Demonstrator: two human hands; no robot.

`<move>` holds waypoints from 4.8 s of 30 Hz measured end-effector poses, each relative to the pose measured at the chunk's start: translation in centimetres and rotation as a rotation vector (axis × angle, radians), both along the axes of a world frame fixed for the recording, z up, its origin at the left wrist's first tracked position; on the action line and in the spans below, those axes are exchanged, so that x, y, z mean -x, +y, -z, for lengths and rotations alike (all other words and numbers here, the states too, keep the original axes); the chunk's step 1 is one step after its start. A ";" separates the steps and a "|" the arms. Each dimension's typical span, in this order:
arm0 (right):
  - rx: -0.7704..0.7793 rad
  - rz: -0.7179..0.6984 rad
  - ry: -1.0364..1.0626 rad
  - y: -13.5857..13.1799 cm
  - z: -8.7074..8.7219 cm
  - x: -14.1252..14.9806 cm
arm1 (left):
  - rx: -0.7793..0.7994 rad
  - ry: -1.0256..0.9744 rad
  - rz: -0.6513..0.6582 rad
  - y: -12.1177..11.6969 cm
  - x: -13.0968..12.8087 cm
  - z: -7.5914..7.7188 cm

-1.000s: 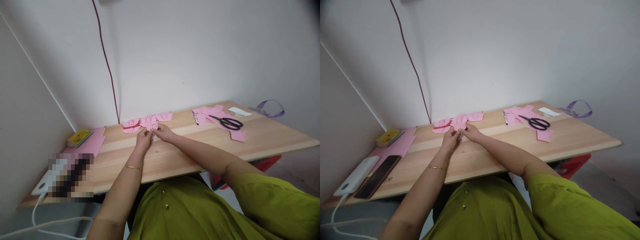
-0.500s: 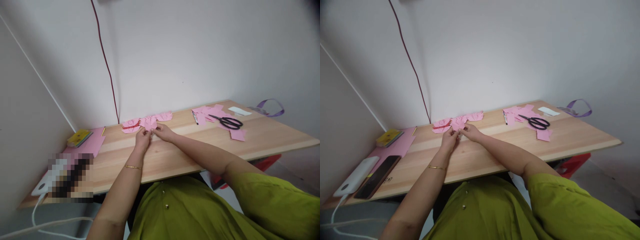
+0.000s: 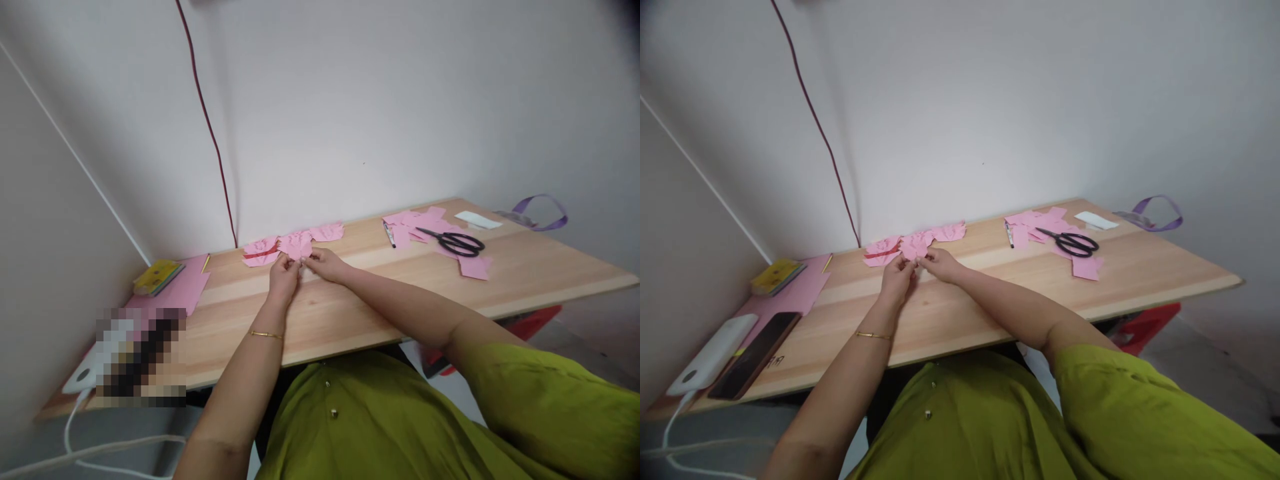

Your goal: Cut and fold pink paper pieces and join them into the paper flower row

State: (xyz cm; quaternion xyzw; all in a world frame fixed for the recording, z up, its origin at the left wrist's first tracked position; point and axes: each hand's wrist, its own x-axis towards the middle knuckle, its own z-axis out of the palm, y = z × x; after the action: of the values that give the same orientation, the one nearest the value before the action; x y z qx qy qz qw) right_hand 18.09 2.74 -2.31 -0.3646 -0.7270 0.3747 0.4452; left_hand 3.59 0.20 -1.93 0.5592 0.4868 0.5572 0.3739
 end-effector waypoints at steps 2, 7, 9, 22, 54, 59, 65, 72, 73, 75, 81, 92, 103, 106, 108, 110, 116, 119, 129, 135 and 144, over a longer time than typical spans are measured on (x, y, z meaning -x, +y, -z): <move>0.011 -0.002 0.008 0.0 0.0 0.0 | 0.005 -0.014 0.010 0.0 0.0 0.0; -0.003 -0.008 -0.006 0.1 0.1 0.0 | -0.004 -0.001 0.022 -0.1 0.0 -0.1; -0.015 -0.009 -0.014 0.0 0.1 0.0 | -0.006 0.000 0.028 -0.1 0.0 0.0; -0.056 0.003 -0.015 0.4 0.4 0.1 | 0.018 -0.029 0.016 -0.2 -0.1 -0.2; -0.047 -0.053 0.073 0.2 -0.2 -0.1 | 0.005 -0.066 0.027 -0.3 0.0 -0.4; -0.007 -0.092 0.124 0.5 0.3 -0.1 | -0.016 -0.026 0.014 -0.1 0.1 -0.2; -0.028 -0.064 0.119 0.0 -0.1 -0.1 | -0.008 -0.057 0.002 0.0 0.1 0.0; 0.122 -0.077 0.241 -0.1 0.0 0.3 | 0.071 -0.157 0.094 0.0 -0.1 0.2; 0.130 -0.087 0.248 -0.1 0.1 0.3 | 0.076 -0.156 0.098 0.1 -0.1 0.2; 0.138 -0.104 0.259 0.1 0.2 0.3 | 0.080 -0.148 0.099 0.1 0.0 0.3; 0.149 -0.110 0.277 0.0 0.0 0.4 | 0.042 -0.055 0.131 0.0 0.1 0.4; 0.073 -0.041 0.185 -0.1 -0.3 0.0 | 0.064 -0.111 0.123 -0.9 -0.3 -0.7; 0.163 -0.004 0.181 -0.2 -0.7 -0.1 | 0.064 -0.082 0.089 -0.5 -0.1 -0.1; 0.105 0.015 0.190 0.0 -0.7 -0.2 | 0.071 -0.064 0.094 -0.7 -0.1 -0.3; 0.043 0.028 0.181 0.1 -0.8 -0.3 | 0.061 -0.017 0.083 -0.7 -0.1 -0.4; 0.011 0.018 0.176 0.0 -1.0 -0.5 | 0.034 0.055 0.068 -0.7 0.0 -0.3; 0.020 0.008 0.244 0.4 -1.2 -0.8 | -0.009 0.175 0.057 -0.6 0.2 -0.2; 0.053 0.015 0.326 1.0 -1.0 -1.2 | 0.025 0.102 0.061 -0.7 0.1 -0.4; -0.182 -0.231 -0.024 0.6 -2.5 -2.2 | 0.117 -0.189 0.130 -0.6 0.3 -0.7; -0.222 -0.199 -0.051 0.9 -2.2 -2.4 | 0.214 -0.333 0.225 -0.9 0.3 -1.1; -0.121 -0.295 -0.187 1.0 -3.1 -3.3 | 0.273 -0.388 0.292 -1.4 0.0 -1.6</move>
State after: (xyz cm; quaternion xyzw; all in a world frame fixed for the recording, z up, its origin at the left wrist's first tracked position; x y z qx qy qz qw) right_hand 21.41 3.69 0.81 -0.2595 -0.8320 0.3560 0.3372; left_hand 3.56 -1.20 -0.29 0.4508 0.3910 0.5234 0.6082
